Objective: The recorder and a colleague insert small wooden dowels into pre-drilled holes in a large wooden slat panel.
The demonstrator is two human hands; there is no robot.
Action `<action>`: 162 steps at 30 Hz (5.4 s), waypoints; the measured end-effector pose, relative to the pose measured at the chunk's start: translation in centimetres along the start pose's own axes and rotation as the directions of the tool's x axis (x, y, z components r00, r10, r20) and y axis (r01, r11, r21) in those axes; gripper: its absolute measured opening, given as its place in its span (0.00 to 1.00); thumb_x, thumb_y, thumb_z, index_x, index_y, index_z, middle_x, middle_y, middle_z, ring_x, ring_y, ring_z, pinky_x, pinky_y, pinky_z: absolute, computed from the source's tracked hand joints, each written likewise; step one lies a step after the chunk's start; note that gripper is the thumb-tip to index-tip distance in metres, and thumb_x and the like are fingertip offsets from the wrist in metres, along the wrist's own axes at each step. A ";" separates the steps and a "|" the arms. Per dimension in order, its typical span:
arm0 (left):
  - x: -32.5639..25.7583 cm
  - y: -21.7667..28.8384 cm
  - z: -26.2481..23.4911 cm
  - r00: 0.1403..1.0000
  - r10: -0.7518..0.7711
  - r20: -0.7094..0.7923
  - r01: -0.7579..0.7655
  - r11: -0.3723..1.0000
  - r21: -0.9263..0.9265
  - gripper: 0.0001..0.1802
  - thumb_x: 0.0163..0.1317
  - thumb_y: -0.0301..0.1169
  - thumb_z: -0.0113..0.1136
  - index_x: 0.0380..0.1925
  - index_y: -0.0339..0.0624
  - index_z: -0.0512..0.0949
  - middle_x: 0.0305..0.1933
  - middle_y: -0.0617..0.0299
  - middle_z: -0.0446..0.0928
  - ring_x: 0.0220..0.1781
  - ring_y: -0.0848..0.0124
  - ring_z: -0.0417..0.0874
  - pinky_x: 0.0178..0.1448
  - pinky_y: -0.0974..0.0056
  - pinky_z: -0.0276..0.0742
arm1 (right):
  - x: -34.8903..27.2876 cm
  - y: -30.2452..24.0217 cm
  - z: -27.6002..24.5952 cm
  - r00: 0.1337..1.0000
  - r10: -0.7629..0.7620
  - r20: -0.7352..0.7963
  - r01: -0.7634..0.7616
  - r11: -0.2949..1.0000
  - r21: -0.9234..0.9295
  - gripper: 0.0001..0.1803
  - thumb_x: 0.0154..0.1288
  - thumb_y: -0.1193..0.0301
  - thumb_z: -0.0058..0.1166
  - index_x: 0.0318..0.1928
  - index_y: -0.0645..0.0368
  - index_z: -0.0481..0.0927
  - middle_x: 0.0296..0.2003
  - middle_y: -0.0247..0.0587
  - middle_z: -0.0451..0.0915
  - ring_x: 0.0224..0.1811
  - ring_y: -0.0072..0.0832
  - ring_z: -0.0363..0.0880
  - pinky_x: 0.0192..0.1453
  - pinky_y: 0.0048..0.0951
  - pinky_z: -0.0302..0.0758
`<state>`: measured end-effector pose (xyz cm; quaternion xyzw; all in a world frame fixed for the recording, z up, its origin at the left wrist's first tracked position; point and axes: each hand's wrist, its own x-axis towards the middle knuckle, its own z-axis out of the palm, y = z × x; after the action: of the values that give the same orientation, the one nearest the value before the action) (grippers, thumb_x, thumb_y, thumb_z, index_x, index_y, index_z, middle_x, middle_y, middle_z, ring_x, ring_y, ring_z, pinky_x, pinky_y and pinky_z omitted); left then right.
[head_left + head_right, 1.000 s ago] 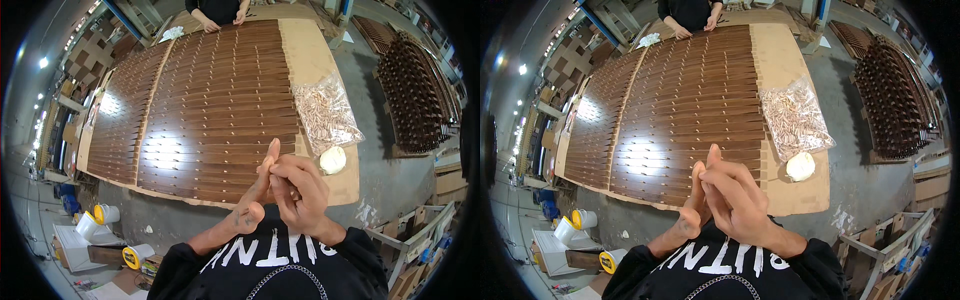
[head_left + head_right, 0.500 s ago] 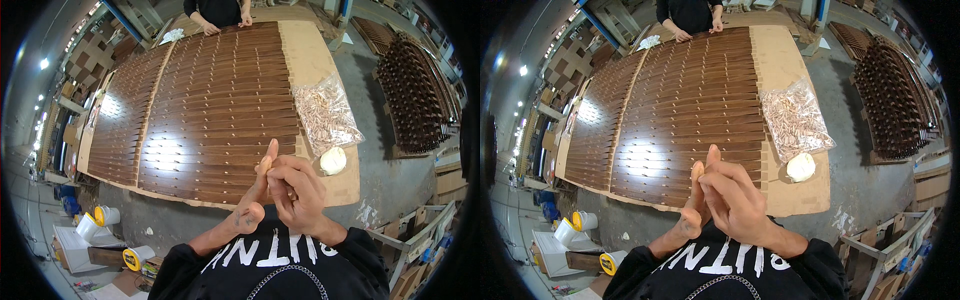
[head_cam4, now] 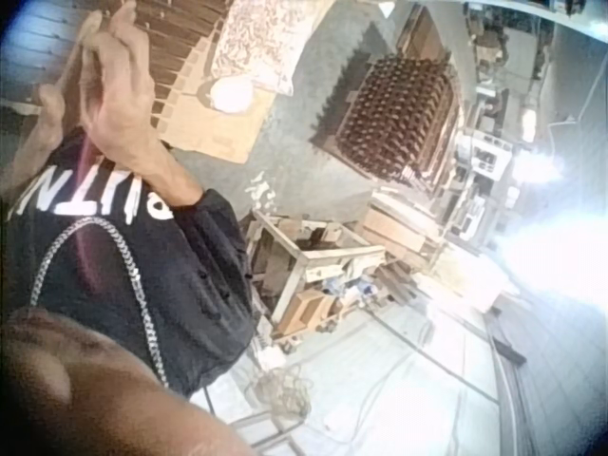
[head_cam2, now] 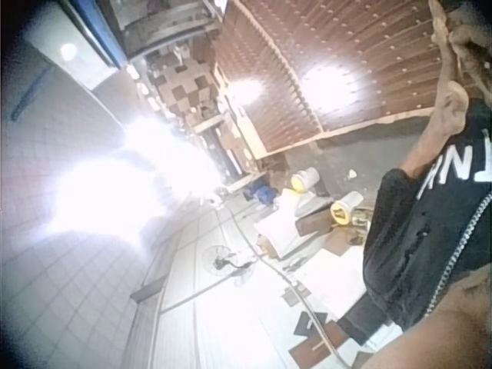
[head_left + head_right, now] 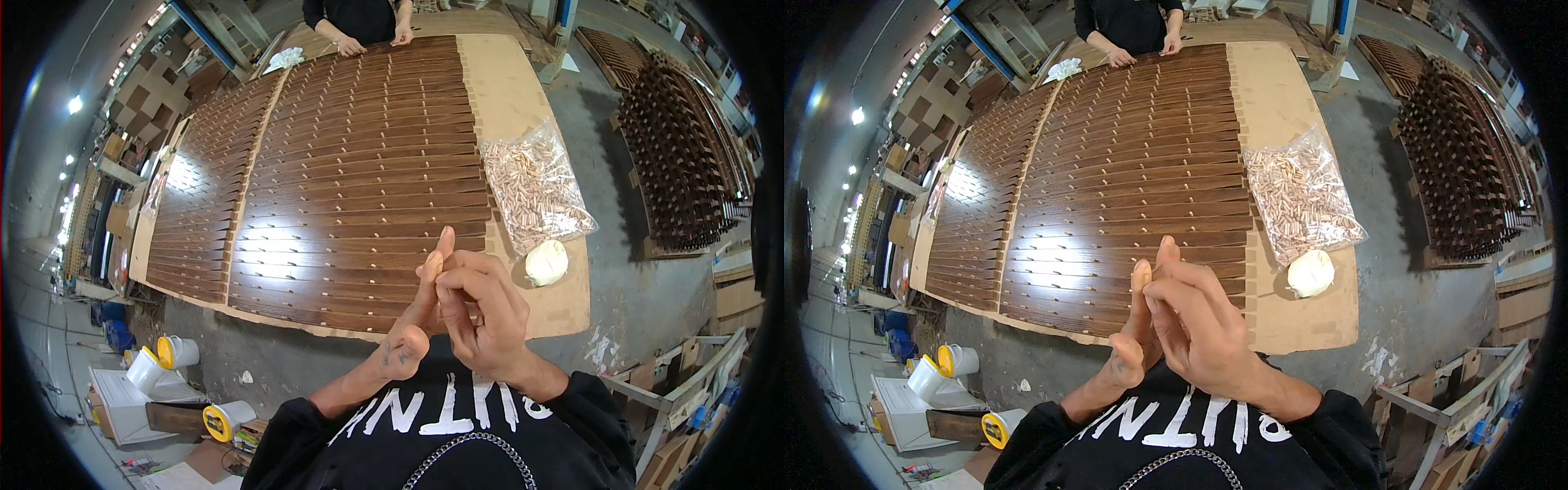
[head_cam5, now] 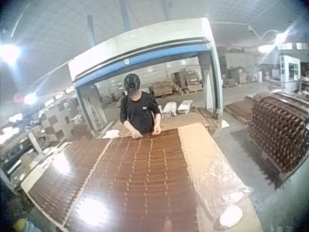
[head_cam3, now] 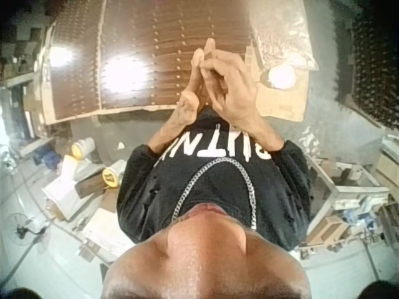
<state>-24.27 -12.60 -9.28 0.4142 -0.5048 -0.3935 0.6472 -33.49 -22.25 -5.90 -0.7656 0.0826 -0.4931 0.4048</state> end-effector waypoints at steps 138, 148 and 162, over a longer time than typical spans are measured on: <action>-69.0 22.0 -147.1 0.189 -0.312 -0.931 0.453 0.869 -0.199 0.08 0.62 0.27 0.62 0.29 0.32 0.79 0.24 0.62 0.79 0.27 0.77 0.78 0.34 0.73 0.74 | 14.6 0.1 162.1 0.391 0.396 0.831 -0.129 0.917 -0.377 0.12 0.69 0.62 0.48 0.41 0.58 0.74 0.33 0.56 0.80 0.37 0.53 0.80 0.41 0.49 0.76; -63.8 19.0 -149.1 0.322 -0.377 -0.869 0.472 0.859 -0.198 0.05 0.63 0.23 0.60 0.37 0.34 0.75 0.28 0.66 0.76 0.28 0.79 0.76 0.30 0.74 0.72 | 9.2 -0.9 155.0 0.406 0.672 0.620 -0.387 0.740 -0.550 0.12 0.69 0.63 0.52 0.41 0.59 0.76 0.32 0.49 0.81 0.34 0.44 0.81 0.39 0.39 0.78; -65.5 18.9 -155.5 0.371 -0.051 -0.927 0.535 0.827 0.169 0.08 0.69 0.30 0.50 0.33 0.37 0.71 0.25 0.61 0.69 0.27 0.71 0.71 0.34 0.66 0.70 | 6.8 -1.2 155.4 0.420 0.793 0.440 -0.596 0.607 -0.525 0.09 0.67 0.67 0.55 0.37 0.61 0.79 0.26 0.48 0.82 0.29 0.38 0.83 0.35 0.34 0.78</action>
<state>117.85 76.29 -36.00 0.7790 -0.0728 -0.0976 0.6151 97.26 58.65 -29.27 -0.8268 0.3237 0.0315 0.4589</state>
